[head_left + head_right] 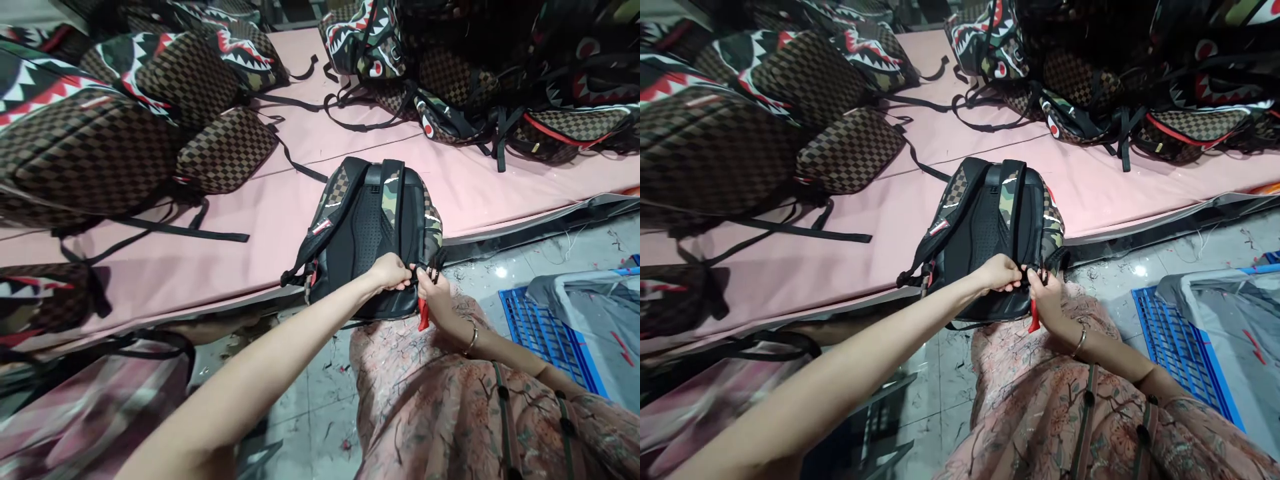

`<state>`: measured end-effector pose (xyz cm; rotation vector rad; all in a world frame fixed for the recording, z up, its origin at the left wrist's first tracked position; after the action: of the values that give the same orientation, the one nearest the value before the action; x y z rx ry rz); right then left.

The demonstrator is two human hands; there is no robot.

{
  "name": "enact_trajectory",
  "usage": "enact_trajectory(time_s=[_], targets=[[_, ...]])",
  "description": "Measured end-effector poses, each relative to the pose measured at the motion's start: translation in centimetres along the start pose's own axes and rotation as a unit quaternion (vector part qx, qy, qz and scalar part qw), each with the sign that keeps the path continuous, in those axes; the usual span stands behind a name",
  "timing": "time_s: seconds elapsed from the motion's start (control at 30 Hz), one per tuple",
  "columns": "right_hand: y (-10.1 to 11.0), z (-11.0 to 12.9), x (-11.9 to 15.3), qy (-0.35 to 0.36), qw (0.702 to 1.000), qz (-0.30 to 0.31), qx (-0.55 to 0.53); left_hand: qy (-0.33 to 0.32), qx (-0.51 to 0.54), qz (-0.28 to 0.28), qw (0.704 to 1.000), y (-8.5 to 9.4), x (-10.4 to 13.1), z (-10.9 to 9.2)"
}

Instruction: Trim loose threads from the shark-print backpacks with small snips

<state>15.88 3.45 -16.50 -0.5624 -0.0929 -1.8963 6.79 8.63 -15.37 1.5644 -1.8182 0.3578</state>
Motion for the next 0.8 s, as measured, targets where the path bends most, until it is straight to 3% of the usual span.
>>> enact_trajectory(time_s=[0.1, 0.23, 0.4, 0.47, 0.63, 0.8], targets=[[1.0, 0.4, -0.5, -0.024, 0.994, -0.023, -0.107, -0.008, 0.117, -0.008, 0.993, 0.3, 1.5, 0.4], [0.6, 0.1, -0.2, -0.117, 0.974, 0.031, -0.192, -0.02, 0.263, 0.005, 0.964, -0.5, 3.7, 1.1], [0.5, 0.5, 0.4, -0.162, 0.964, 0.042, -0.205, 0.018, 0.514, 0.067, 0.855, -3.0, 4.7, 2.1], [0.4, 0.7, 0.5, -0.154, 0.969, 0.035, -0.192, 0.006, 0.512, 0.044, 0.858, -3.0, 4.5, 2.6], [0.5, 0.7, 0.5, -0.133, 0.976, 0.033, -0.168, -0.055, 0.408, -0.018, 0.911, -2.1, 4.2, 3.1], [0.4, 0.9, 0.3, -0.138, 0.977, 0.059, -0.15, -0.092, 0.359, -0.088, 0.925, -1.1, 4.2, 3.5]])
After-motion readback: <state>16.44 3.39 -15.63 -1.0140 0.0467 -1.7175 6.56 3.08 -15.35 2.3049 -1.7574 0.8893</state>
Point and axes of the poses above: each hand's wrist, its own x-axis away from the middle knuckle, its own y-axis out of the back of the hand, z = x × y, the point moved 9 cm from there along -x, towards the middle knuckle, and after that the axes turned 12 degrees about -z, right-handed, at the moved point
